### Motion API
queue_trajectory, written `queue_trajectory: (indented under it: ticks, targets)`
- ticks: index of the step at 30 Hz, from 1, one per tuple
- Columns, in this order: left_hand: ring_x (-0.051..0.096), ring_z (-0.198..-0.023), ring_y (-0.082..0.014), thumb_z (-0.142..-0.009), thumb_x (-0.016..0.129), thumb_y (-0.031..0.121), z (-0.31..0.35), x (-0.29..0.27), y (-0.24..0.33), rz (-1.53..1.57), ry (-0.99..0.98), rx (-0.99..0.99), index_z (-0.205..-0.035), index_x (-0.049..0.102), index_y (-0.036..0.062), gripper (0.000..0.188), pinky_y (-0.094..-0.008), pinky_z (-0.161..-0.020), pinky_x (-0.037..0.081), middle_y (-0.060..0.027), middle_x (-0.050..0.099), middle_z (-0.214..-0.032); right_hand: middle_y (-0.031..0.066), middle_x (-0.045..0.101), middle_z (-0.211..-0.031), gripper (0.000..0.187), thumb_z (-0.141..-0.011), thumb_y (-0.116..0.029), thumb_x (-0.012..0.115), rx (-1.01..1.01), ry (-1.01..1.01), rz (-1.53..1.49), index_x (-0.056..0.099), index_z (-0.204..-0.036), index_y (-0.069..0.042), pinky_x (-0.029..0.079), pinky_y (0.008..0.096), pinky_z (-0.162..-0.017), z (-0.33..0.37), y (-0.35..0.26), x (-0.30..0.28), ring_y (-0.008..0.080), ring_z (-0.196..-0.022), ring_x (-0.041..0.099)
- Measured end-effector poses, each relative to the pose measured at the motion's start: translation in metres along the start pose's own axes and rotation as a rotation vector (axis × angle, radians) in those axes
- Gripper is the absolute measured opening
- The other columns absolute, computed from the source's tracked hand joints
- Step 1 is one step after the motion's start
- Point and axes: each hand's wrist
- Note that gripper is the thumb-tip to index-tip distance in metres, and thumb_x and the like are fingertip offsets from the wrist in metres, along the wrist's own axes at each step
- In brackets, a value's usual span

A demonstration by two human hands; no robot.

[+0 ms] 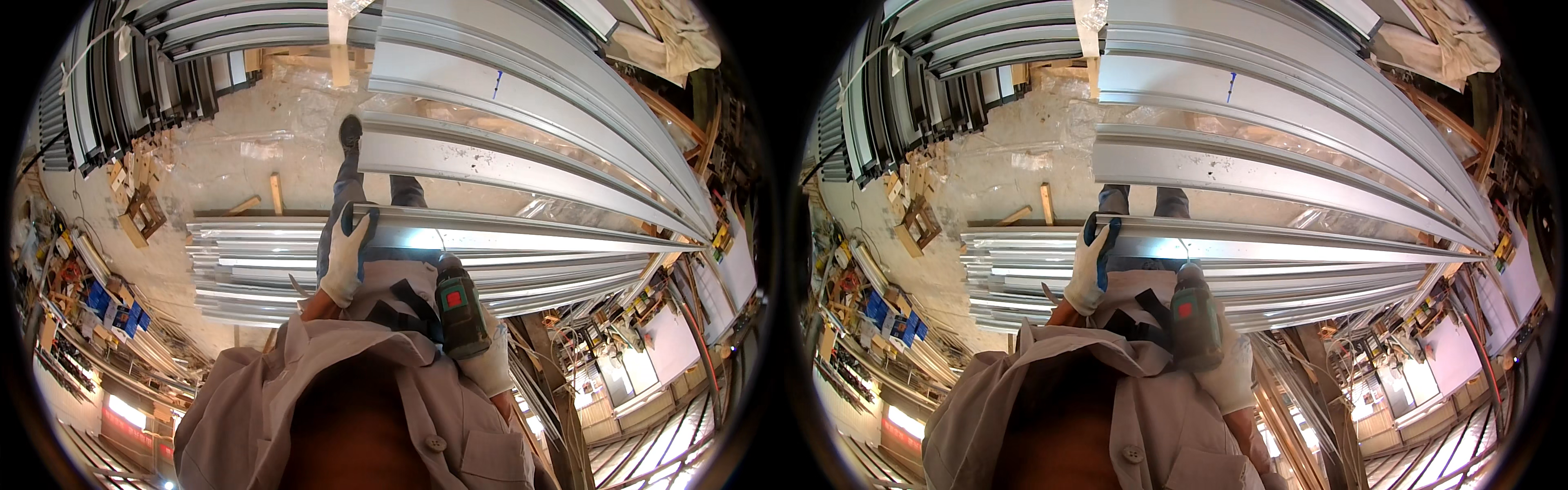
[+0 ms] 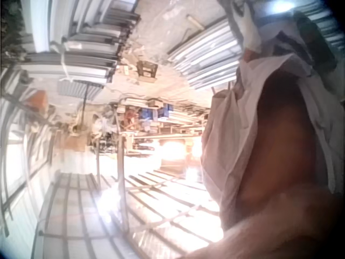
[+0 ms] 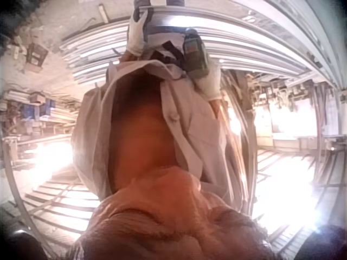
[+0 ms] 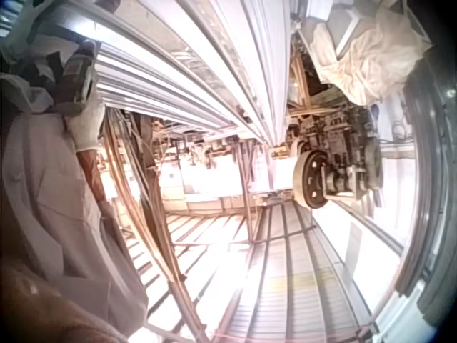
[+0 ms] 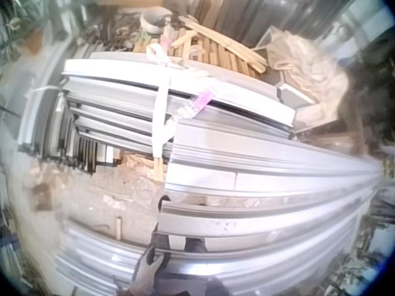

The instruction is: The person uses a cordless drill to make holes in stacked aluminum window frames. They hold the frames steady with one hand while drilling with the other, then reposition the stack to continue drilling at different locations.

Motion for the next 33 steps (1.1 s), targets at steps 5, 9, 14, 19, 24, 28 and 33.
queue_trajectory:
  ticks: [5,9,14,19,24,28,33]
  targets:
    - [0.050,-0.123,-0.0206,-0.094,0.065,0.028,0.002,0.003,0.008,0.046,0.017,-0.039,-0.143,0.037,-0.0091,0.068,-0.0277,-0.103,0.040,-0.0179,0.050,-0.135,0.0223,0.066,-0.082,0.052,-0.075,-0.029,0.074,-0.017,-0.015,0.007,0.057,-0.119,-0.008,0.049,0.0480,-0.064,0.001,0.004,-0.001,0.0447,-0.080,0.063]
    - [0.050,-0.122,-0.0207,-0.094,0.065,0.027,0.002,0.003,0.009,0.107,0.006,-0.043,-0.143,0.037,-0.0092,0.067,-0.0277,-0.103,0.041,-0.0177,0.050,-0.135,0.0223,0.067,-0.084,0.052,-0.077,-0.029,0.072,-0.016,-0.030,-0.005,0.057,-0.121,-0.008,0.049,0.0471,-0.066,0.001,0.003,-0.003,0.0446,-0.082,0.064]
    - [0.048,-0.124,-0.0211,-0.094,0.065,0.028,0.002,-0.001,-0.005,-0.008,-0.018,0.104,-0.144,0.036,-0.0095,0.068,-0.0277,-0.104,0.040,-0.0183,0.049,-0.137,0.0172,0.065,-0.085,0.033,-0.073,-0.015,0.072,-0.024,0.011,-0.090,0.062,-0.101,-0.003,0.048,0.0429,-0.063,0.001,0.000,-0.001,0.0388,-0.075,0.062]
    - [0.047,-0.126,-0.0213,-0.094,0.065,0.028,0.002,0.000,-0.004,0.020,-0.021,0.093,-0.143,0.037,-0.0093,0.067,-0.0276,-0.104,0.040,-0.0188,0.047,-0.138,0.0185,0.064,-0.086,0.034,-0.073,-0.016,0.072,-0.040,0.027,-0.059,0.062,-0.103,-0.002,0.048,0.0434,-0.065,0.001,0.003,0.001,0.0393,-0.077,0.062]
    - [0.047,-0.126,-0.0215,-0.094,0.065,0.028,-0.001,0.003,0.006,0.114,-0.006,-0.041,-0.143,0.038,-0.0089,0.067,-0.0276,-0.105,0.039,-0.0187,0.047,-0.139,0.0197,0.064,-0.086,0.036,-0.073,-0.017,0.072,-0.014,0.016,-0.036,0.061,-0.104,-0.002,0.048,0.0444,-0.065,0.000,-0.001,-0.002,0.0416,-0.078,0.062]
    - [0.047,-0.127,-0.0219,-0.094,0.065,0.028,0.001,-0.001,-0.004,-0.033,0.000,0.067,-0.143,0.038,-0.0088,0.067,-0.0276,-0.105,0.039,-0.0189,0.047,-0.139,0.0199,0.064,-0.086,0.037,-0.073,-0.016,0.071,-0.005,-0.004,-0.027,0.061,-0.105,-0.002,0.048,0.0449,-0.065,0.000,-0.003,-0.004,0.0427,-0.077,0.061]
    - [0.046,-0.128,-0.0218,-0.093,0.066,0.028,0.002,0.002,0.000,0.005,-0.008,0.068,-0.144,0.037,-0.0087,0.069,-0.0276,-0.105,0.039,-0.0192,0.045,-0.141,0.0201,0.064,-0.084,0.038,-0.073,-0.016,0.071,-0.022,0.002,-0.046,0.061,-0.106,-0.001,0.048,0.0449,-0.066,0.000,0.002,-0.003,0.0431,-0.077,0.061]
Point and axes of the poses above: each hand's wrist, its own z-axis away from the middle knuckle, its own x-axis out of the palm, y = z × x
